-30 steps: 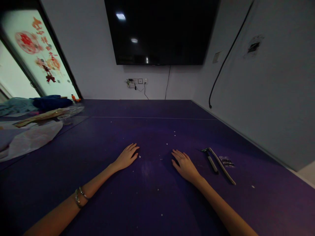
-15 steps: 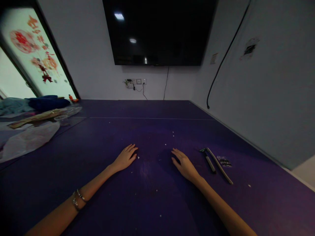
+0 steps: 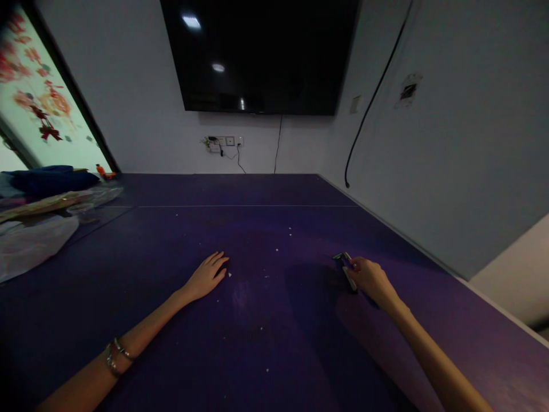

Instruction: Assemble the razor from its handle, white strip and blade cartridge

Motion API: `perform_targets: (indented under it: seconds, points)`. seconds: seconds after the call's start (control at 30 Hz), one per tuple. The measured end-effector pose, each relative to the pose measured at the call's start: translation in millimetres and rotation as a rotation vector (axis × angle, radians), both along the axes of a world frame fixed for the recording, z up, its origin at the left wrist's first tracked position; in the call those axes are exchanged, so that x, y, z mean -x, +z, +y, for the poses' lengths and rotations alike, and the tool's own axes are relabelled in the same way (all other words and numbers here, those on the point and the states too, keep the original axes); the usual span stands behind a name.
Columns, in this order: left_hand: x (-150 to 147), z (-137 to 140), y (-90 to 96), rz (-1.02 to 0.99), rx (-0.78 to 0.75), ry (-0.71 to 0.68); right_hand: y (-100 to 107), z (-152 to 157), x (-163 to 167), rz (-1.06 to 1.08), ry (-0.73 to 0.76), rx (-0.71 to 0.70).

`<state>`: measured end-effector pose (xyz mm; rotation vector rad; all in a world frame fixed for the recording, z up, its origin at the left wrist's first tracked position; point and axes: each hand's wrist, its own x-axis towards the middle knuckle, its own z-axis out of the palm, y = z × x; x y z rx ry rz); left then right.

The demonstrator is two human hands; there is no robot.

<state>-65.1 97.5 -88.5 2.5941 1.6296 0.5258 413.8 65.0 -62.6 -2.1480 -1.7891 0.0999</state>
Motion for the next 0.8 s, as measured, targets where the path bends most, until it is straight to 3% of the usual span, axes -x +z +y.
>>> perform_targets:
  seconds: [0.33,0.5,0.63,0.8]
  points:
    - [0.8,3.4,-2.1,0.059,-0.01,0.001,-7.5,-1.4,7.9,0.014,-0.017,0.203]
    - [-0.4,7.5,-0.4,0.005,0.038,0.004,-5.7,-0.8,11.6,0.031,-0.06,0.216]
    - [-6.8,9.2,14.7,-0.17,0.086,0.062,-4.6,-2.3,12.1,0.141,-0.076,0.191]
    - [-28.5,3.7,47.2,-0.43,0.117,-0.013,-1.2,-5.1,29.1,0.357,-0.092,0.043]
